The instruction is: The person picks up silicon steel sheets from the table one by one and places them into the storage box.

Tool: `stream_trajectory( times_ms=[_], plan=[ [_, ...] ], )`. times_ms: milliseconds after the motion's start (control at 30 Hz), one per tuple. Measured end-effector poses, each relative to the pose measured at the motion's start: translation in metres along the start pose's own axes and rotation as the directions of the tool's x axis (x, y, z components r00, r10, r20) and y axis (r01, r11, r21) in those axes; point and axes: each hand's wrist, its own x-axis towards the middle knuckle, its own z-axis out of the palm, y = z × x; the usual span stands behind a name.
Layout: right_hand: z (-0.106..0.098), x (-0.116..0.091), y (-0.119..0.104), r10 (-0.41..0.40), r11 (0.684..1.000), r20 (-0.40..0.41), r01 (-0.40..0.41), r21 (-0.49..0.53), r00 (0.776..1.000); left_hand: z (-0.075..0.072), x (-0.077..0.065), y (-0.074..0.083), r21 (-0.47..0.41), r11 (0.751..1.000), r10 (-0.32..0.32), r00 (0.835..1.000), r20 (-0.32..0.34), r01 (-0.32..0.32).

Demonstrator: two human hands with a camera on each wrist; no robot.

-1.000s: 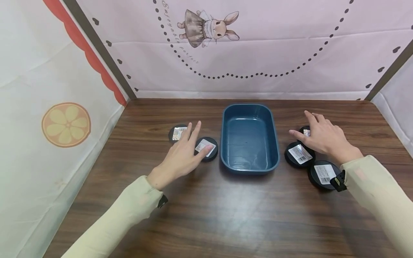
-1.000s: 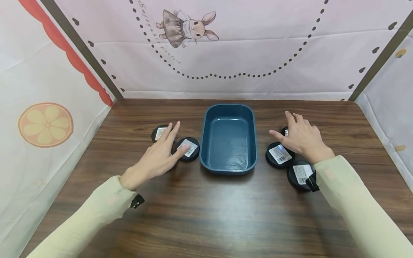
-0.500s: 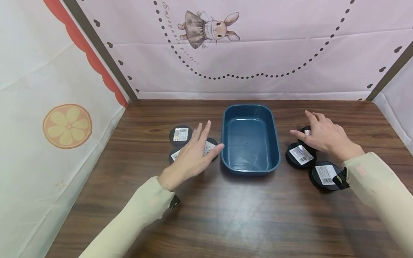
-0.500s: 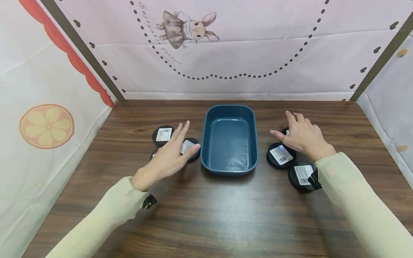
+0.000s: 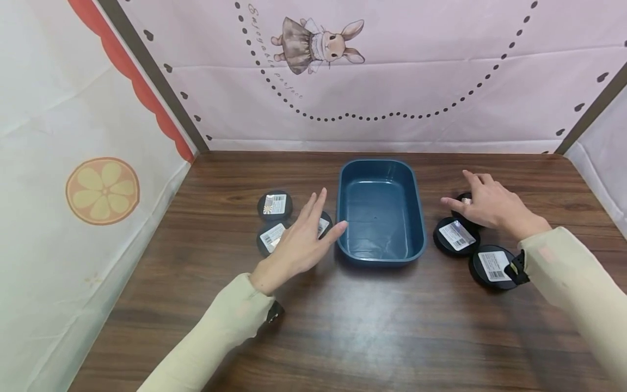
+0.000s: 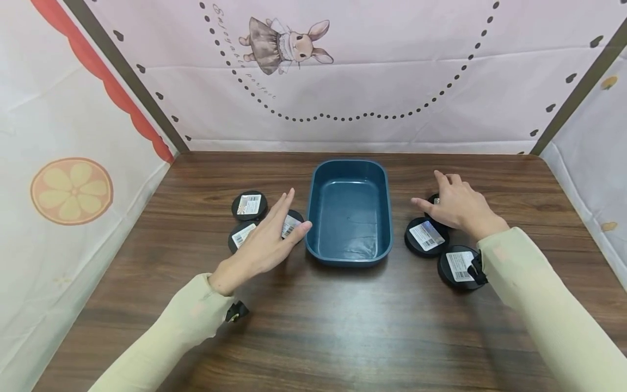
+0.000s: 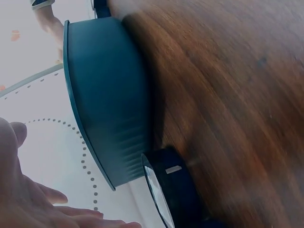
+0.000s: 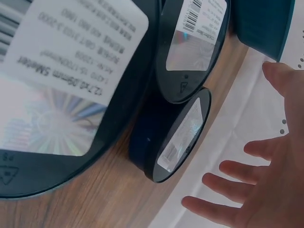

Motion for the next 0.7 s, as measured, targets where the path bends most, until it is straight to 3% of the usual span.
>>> stream_trajectory(
  times_ms=[700],
  plan=[
    [0.003,0.002,0.008,0.02,0.998,0.031,-0.022,0.058,0.999,0.007,-0.003,0.014,-0.149,0.989,0.008,0.998,0.058,0.001]
  ],
)
